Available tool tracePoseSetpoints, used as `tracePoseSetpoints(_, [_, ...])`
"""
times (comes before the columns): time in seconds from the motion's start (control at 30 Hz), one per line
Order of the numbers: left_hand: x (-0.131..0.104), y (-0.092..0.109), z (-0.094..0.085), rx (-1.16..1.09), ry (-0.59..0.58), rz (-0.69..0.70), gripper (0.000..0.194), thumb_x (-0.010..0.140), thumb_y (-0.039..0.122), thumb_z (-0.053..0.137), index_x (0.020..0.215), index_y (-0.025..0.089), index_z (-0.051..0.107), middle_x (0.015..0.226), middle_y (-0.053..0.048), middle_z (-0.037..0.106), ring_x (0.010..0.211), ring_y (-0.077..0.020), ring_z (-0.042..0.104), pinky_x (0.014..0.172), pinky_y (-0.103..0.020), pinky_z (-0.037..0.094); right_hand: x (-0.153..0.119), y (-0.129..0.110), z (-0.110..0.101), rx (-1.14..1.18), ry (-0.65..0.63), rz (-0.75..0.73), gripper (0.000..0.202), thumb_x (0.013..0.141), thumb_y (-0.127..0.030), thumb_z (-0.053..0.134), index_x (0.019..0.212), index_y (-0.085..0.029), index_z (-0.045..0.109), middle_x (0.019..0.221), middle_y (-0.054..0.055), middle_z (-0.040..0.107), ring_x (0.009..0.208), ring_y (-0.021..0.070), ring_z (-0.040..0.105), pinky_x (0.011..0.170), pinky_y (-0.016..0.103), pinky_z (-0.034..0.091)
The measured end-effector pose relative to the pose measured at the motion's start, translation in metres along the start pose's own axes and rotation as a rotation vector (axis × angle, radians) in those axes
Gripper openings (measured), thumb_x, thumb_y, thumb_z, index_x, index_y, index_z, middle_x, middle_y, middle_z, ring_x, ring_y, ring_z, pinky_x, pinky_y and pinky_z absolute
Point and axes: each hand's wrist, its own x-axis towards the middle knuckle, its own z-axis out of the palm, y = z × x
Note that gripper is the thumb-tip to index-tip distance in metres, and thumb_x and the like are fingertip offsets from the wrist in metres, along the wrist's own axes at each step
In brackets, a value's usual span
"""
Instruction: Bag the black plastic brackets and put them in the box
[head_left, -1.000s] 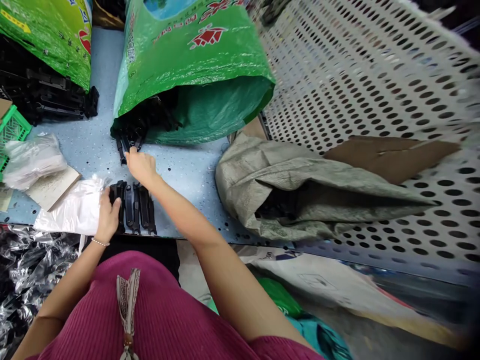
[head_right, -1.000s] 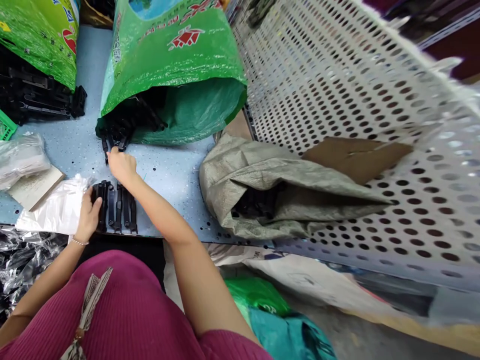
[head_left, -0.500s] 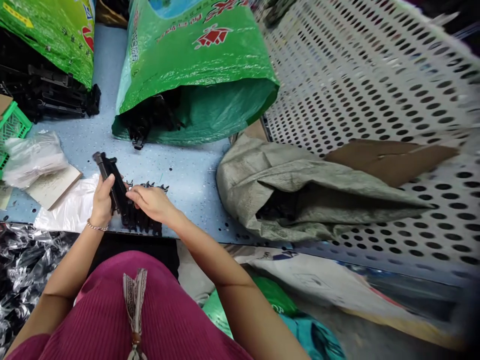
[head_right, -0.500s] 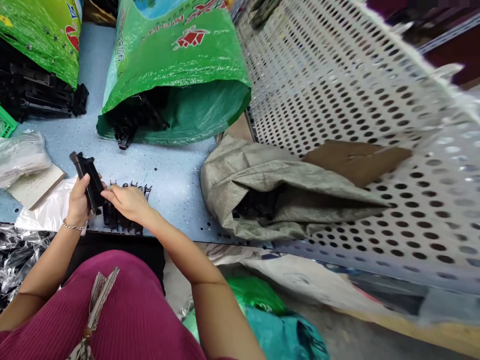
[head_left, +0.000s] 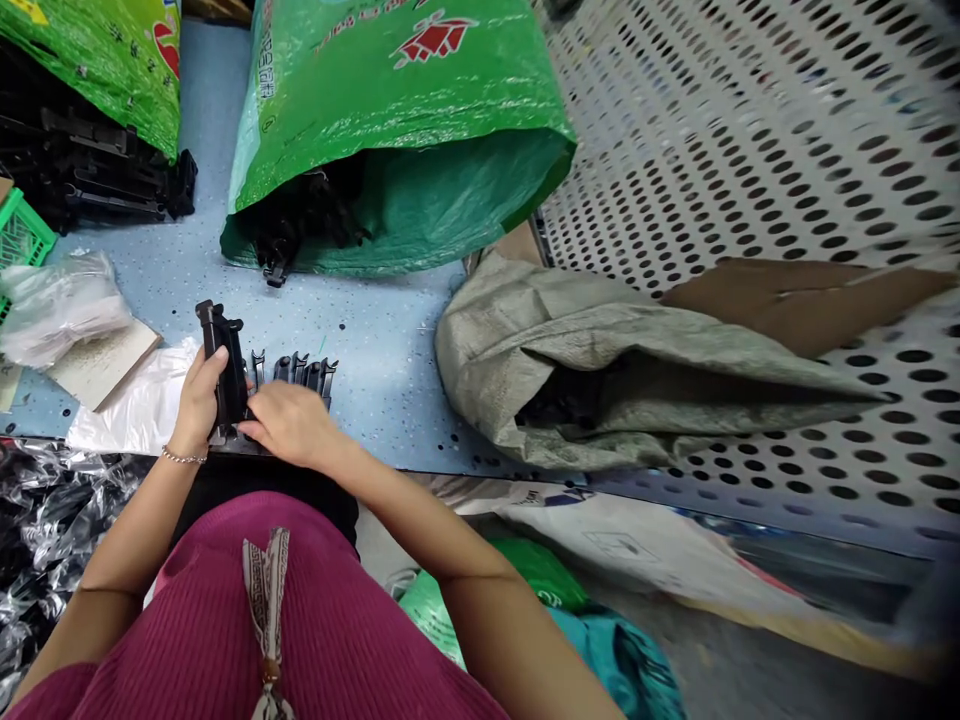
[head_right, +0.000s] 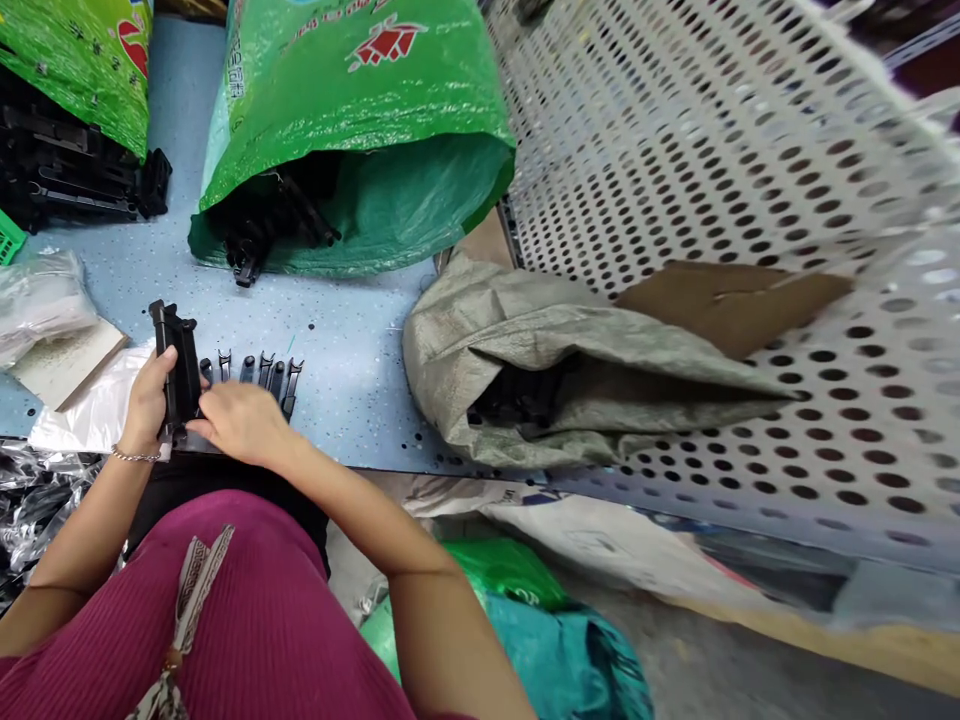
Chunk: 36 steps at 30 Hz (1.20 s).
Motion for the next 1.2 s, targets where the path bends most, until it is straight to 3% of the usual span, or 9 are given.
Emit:
tracePoseSetpoints(0.17, [0.007, -0.004, -0.023, 0.193, 0.004, 0.105, 0.051, 0.092, 0.053, 0.062, 0.132, 0.023, 0.057, 0.096, -0.006, 0.073, 0.072, -0.0200, 0.071, 0.069, -0.032, 0.058, 0.000, 0.011, 0.006, -0.024, -0.097, -0.040, 0.061, 0.109, -0.058, 0.024, 0.088, -0.020, 0.067, 0.080, 0.007, 0.071, 0.075, 0.0196, 0.064, 0.065, 0.031, 0.038])
tracePoseSetpoints(0.33, [0.007, -0.027, -0.051, 0.751, 0.179, 0.195, 0.066, 0.091, 0.050, 0.062, 0.146, 0.016, 0.052, 0.088, -0.011, 0.075, 0.078, -0.0318, 0.073, 0.082, -0.043, 0.055, 0.076, 0.062, -0.021, -0.085, 0.001, 0.368, 0.051, 0.111, -0.049, 0.024, 0.138, -0.024, 0.058, 0.111, 0.010, 0.072, 0.093, 0.0251, 0.068, 0.075, 0.033, 0.045])
tracePoseSetpoints(0.43, [0.003, -0.050, -0.043, 0.862, 0.144, 0.131, 0.066, 0.093, 0.048, 0.057, 0.148, 0.013, 0.049, 0.081, -0.012, 0.074, 0.072, -0.0339, 0.073, 0.085, -0.047, 0.054, 0.123, 0.093, -0.025, -0.182, -0.080, 0.529, 0.052, 0.109, -0.050, 0.031, 0.155, -0.028, 0.043, 0.128, 0.016, 0.066, 0.104, 0.0323, 0.068, 0.086, 0.041, 0.049])
tracePoseSetpoints(0.53, [-0.001, -0.062, -0.030, 0.957, 0.097, 0.115, 0.058, 0.096, 0.051, 0.053, 0.141, 0.015, 0.057, 0.077, -0.013, 0.073, 0.076, -0.0350, 0.074, 0.089, -0.051, 0.054, 0.141, 0.113, -0.025, -0.194, -0.100, 0.571, 0.048, 0.108, -0.047, 0.036, 0.147, -0.024, 0.050, 0.130, 0.018, 0.064, 0.108, 0.0339, 0.066, 0.091, 0.045, 0.049])
tracePoseSetpoints(0.67, [-0.006, -0.059, -0.028, 1.068, 0.039, 0.251, 0.048, 0.097, 0.055, 0.051, 0.124, 0.019, 0.069, 0.103, -0.018, 0.073, 0.104, -0.0360, 0.071, 0.101, -0.053, 0.050, 0.108, 0.121, -0.042, -0.019, 0.120, 0.564, 0.037, 0.107, -0.037, 0.032, 0.128, -0.022, 0.058, 0.113, 0.012, 0.069, 0.104, 0.0296, 0.067, 0.088, 0.040, 0.049])
tracePoseSetpoints(0.77, [-0.001, -0.051, -0.024, 0.880, -0.036, 0.371, 0.050, 0.096, 0.057, 0.054, 0.122, 0.019, 0.070, 0.120, -0.018, 0.068, 0.118, -0.0335, 0.064, 0.111, -0.052, 0.045, 0.057, 0.108, -0.055, 0.328, 0.305, 0.598, 0.036, 0.106, -0.042, 0.026, 0.119, -0.025, 0.055, 0.094, 0.004, 0.067, 0.082, 0.0209, 0.067, 0.072, 0.031, 0.050])
tracePoseSetpoints(0.97, [0.012, -0.027, 0.026, -0.152, -0.283, -0.084, 0.067, 0.087, 0.075, 0.059, 0.127, 0.021, 0.062, 0.116, -0.014, 0.072, 0.103, -0.0269, 0.071, 0.092, -0.046, 0.057, -0.031, 0.039, -0.035, 0.961, 0.216, 0.567, 0.044, 0.100, -0.067, 0.034, 0.112, -0.027, 0.046, 0.070, -0.003, 0.060, 0.048, 0.0134, 0.052, 0.048, 0.026, 0.043])
tracePoseSetpoints(1.07, [0.008, -0.012, 0.039, -0.337, -0.272, -0.173, 0.063, 0.082, 0.067, 0.071, 0.124, 0.022, 0.059, 0.098, -0.007, 0.073, 0.086, -0.0219, 0.072, 0.077, -0.036, 0.059, -0.044, 0.020, -0.029, 0.859, 0.047, 0.434, 0.046, 0.100, -0.069, 0.038, 0.115, -0.026, 0.046, 0.072, -0.002, 0.063, 0.055, 0.0159, 0.060, 0.054, 0.029, 0.048])
tracePoseSetpoints(1.2, [-0.007, -0.007, 0.034, -0.216, -0.301, -0.141, 0.051, 0.076, 0.055, 0.081, 0.106, 0.019, 0.061, 0.084, -0.002, 0.067, 0.064, -0.0124, 0.063, 0.059, -0.025, 0.052, -0.020, 0.027, -0.044, 0.324, 0.219, 0.320, 0.051, 0.102, -0.070, 0.033, 0.109, -0.023, 0.052, 0.091, 0.007, 0.068, 0.082, 0.0211, 0.066, 0.075, 0.034, 0.050])
